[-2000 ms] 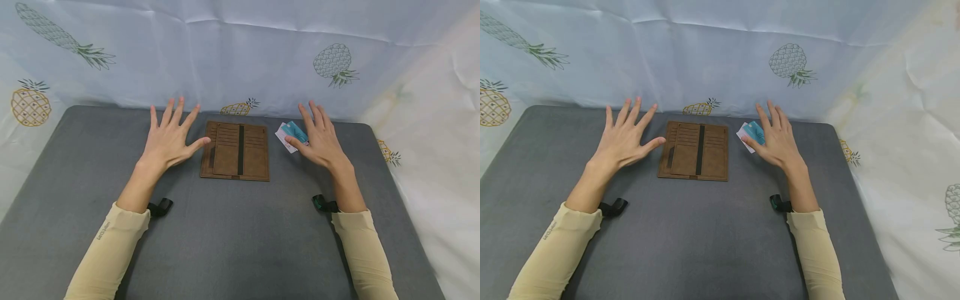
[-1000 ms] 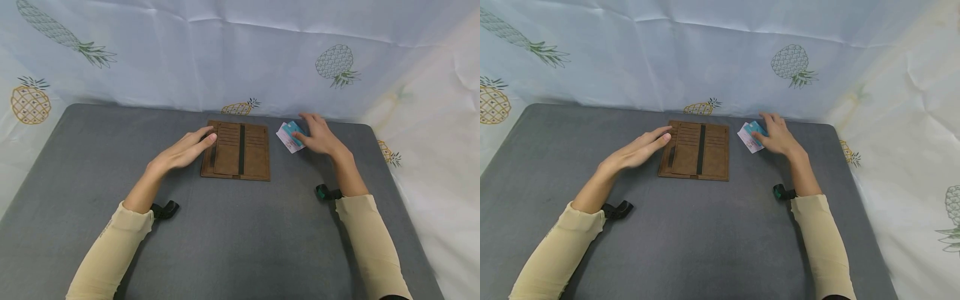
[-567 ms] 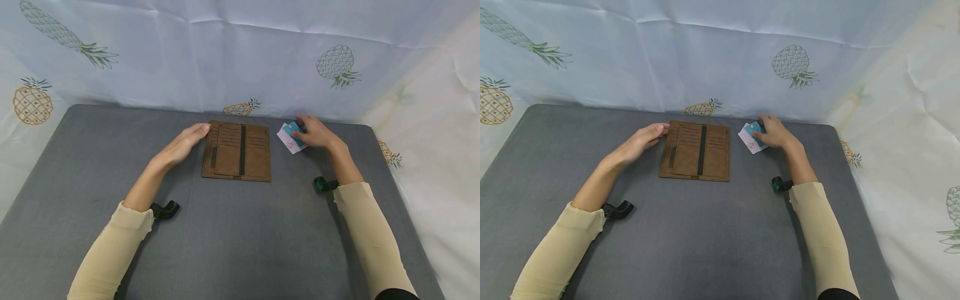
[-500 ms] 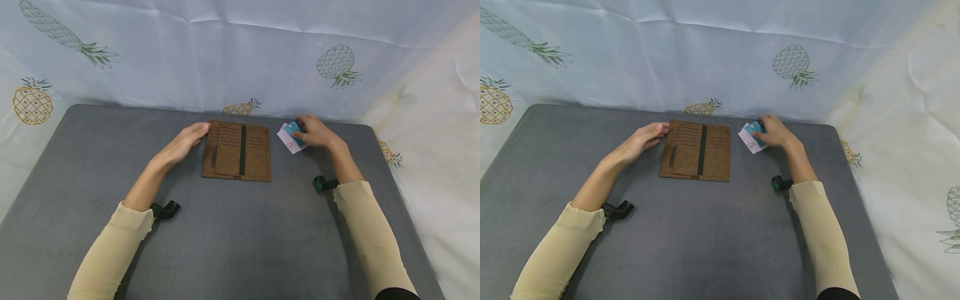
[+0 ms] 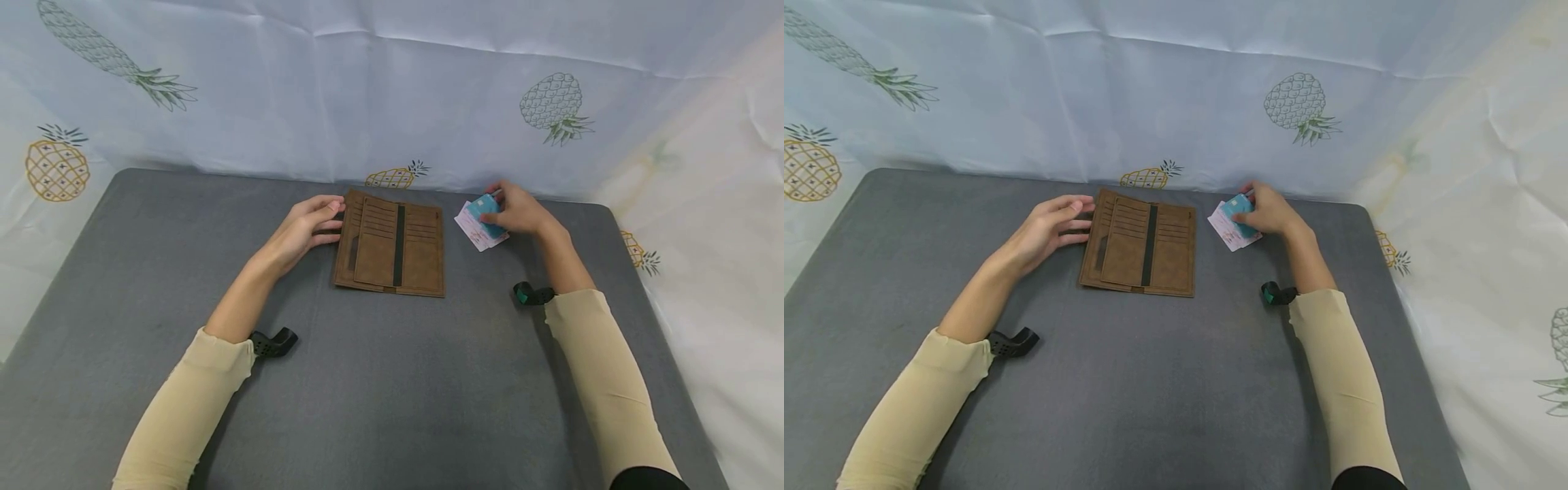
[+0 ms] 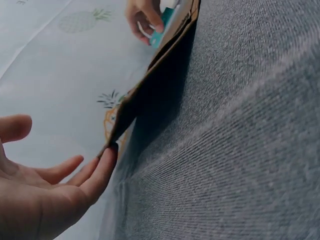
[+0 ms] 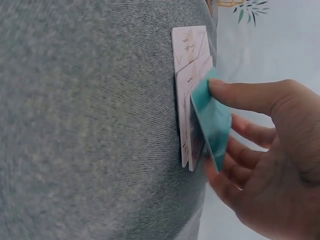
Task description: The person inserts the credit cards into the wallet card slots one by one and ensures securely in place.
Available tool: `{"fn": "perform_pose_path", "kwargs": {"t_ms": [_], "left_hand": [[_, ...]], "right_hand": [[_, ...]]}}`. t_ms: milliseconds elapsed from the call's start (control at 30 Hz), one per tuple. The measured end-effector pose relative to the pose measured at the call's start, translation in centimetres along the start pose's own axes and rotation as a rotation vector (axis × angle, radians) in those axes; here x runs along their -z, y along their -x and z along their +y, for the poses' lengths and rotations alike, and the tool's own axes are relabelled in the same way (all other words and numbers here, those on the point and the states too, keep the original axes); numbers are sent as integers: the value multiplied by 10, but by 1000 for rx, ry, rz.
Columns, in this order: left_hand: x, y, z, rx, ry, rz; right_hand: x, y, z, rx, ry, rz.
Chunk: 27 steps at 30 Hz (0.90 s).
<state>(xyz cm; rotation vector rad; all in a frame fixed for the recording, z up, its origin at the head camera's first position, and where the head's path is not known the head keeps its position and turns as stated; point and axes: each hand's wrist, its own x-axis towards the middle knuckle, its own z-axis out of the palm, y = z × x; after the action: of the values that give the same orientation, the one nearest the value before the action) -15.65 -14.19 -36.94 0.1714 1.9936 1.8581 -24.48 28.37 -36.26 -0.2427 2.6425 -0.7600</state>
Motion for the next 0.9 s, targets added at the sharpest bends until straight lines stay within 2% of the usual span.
{"fn": "perform_pose_path", "kwargs": {"t_ms": [300,600,767,900], "left_hand": [[-2,-3,-3,30,68,22],[-4,-7,-11,37,-28,66],[-4,-7,-12,27,-34,66],[-5,-7,-12,28,-30,67]], "right_hand": [[1,2,3,2,-99,123],[-4,3,-12,28,-192,209],[-12,1,-26,70,-288,249],[-21,-1,-38,103,-391,245]]}}
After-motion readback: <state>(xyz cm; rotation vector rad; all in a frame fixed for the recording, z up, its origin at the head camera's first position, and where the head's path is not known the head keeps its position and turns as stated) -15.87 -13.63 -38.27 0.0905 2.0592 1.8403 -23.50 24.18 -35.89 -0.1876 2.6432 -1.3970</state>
